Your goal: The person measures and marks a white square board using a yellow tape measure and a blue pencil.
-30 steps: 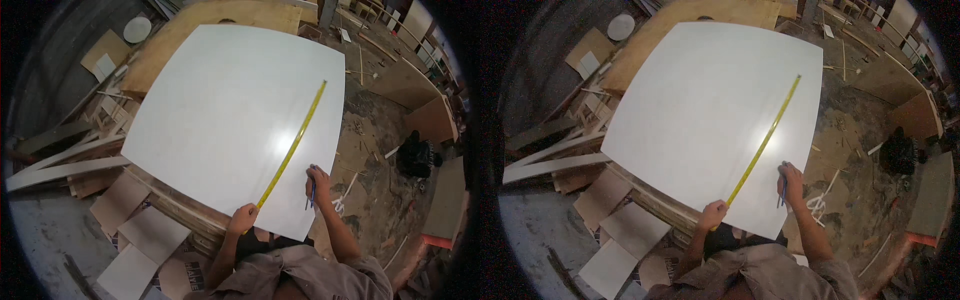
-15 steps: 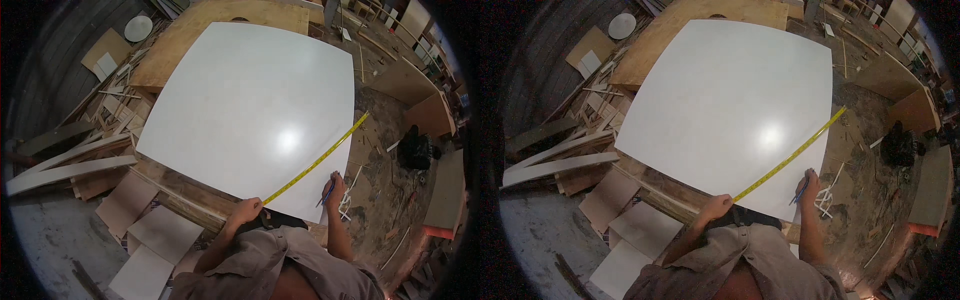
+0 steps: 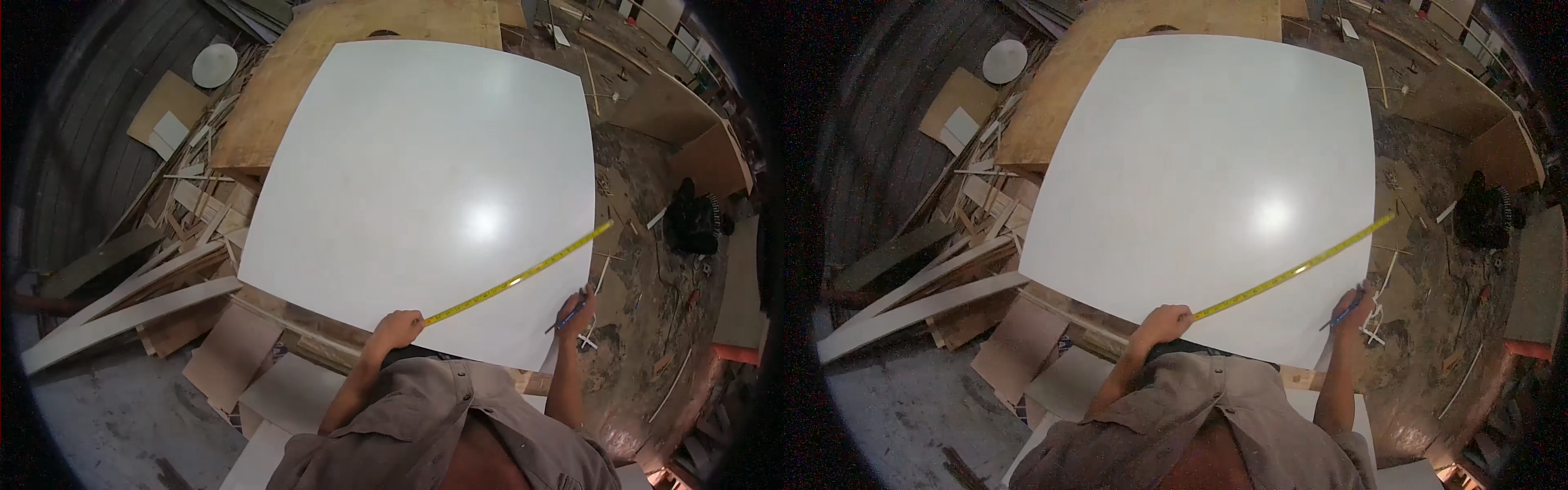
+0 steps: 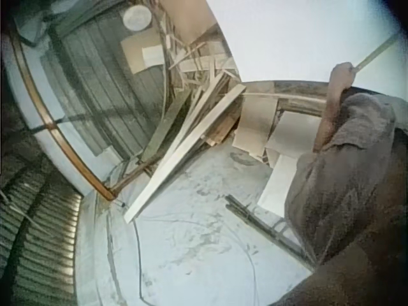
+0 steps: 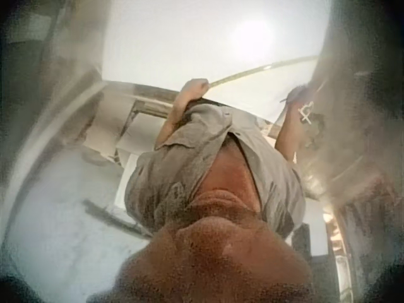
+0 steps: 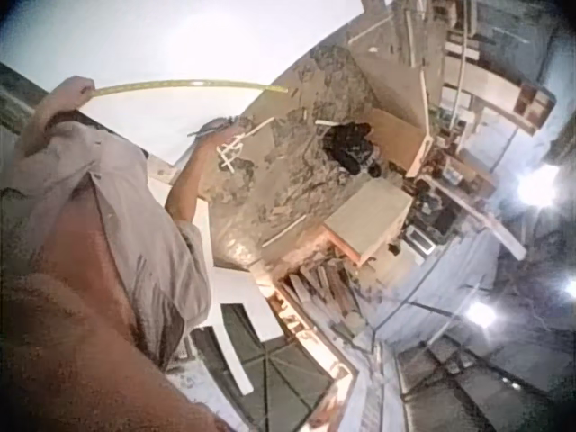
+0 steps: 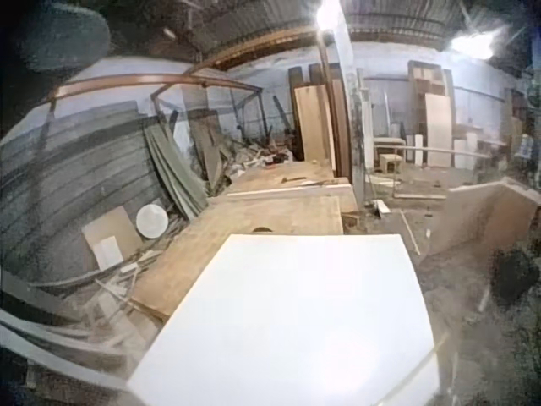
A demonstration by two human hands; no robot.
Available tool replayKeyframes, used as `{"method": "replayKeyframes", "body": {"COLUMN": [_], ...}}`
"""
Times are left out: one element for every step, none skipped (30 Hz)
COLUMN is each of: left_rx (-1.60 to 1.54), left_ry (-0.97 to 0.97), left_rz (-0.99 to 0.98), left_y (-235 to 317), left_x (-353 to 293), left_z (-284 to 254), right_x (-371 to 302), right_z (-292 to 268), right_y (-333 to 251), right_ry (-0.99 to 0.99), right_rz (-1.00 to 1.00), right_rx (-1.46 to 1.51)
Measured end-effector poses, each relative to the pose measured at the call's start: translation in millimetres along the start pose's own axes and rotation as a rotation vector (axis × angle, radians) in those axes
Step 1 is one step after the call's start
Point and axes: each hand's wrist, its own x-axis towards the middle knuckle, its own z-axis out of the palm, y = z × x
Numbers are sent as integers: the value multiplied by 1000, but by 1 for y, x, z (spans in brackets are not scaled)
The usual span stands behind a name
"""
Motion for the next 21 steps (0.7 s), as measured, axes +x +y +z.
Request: {"method": "replayKeyframes", "body": {"left_rx": [-5, 4, 13, 24, 7, 7, 6, -3, -5, -15, -25, -54, -80, -105, -118, -123, -130, -143, -158, -173, -123], "left_ry": [3, -22, -47, -74, -100, -81, -70, -56, -23, 11, 34, 80, 123, 165, 223, 294, 362, 421, 478, 528, 553], "left_rz": [11, 10, 9, 0, 10, 40, 42, 57, 59, 51, 30, 7, -20, -38, -60, -82, -103, -135, -171, -203, -246], "left_y": [-16, -20, -26, -36, -39, -49, -67, -83, -101, -127, -150, -172, -193, -211, -231, -253, -274, -295, -316, -329, -338], "left_x": [-1, 4, 9, 9, 12, 16, 10, 7, 11, 11, 3, 1, -4, -11, -18, -23, -24, -21, -17, -13, 3], "left_z": [-5, -14, -23, -34, -51, -67, -80, -92, -104, -115, -126, -138, -156, -174, -184, -197, -208, -221, -230, -238, -250], "right_x": [-5, -10, -12, -19, -27, -36, -52, -74, -96, -104, -115, -131, -145, -155, -165, -172, -180, -189, -195, -201, -204], "right_z": [1, -3, -7, -11, -15, -16, -10, -9, -10, -6, 1, 10, 16, 16, 19, 30, 39, 48, 56, 61, 65], "right_y": [-30, -31, -32, -45, -43, -36, -47, -52, -49, -52, -70, -89, -111, -115, -117, -123, -131, -139, -146, -155, -162], "right_ry": [-10, -57, -47, -45, 5, 55, 49, 91, 147, 196, 194, 191, 182, 182, 181, 185, 188, 193, 193, 182, 173], "right_rz": [-61, 43, 99, 161, 157, 155, 218, 190, 148, 101, 152, 202, 257, 202, 149, 96, 88, 80, 70, 88, 107], "right_rx": [-83, -239, -273, -305, -425, -537, -584, -667, -753, -837, -795, -751, -709, -730, -753, -760, -725, -693, -662, -695, -731]}}
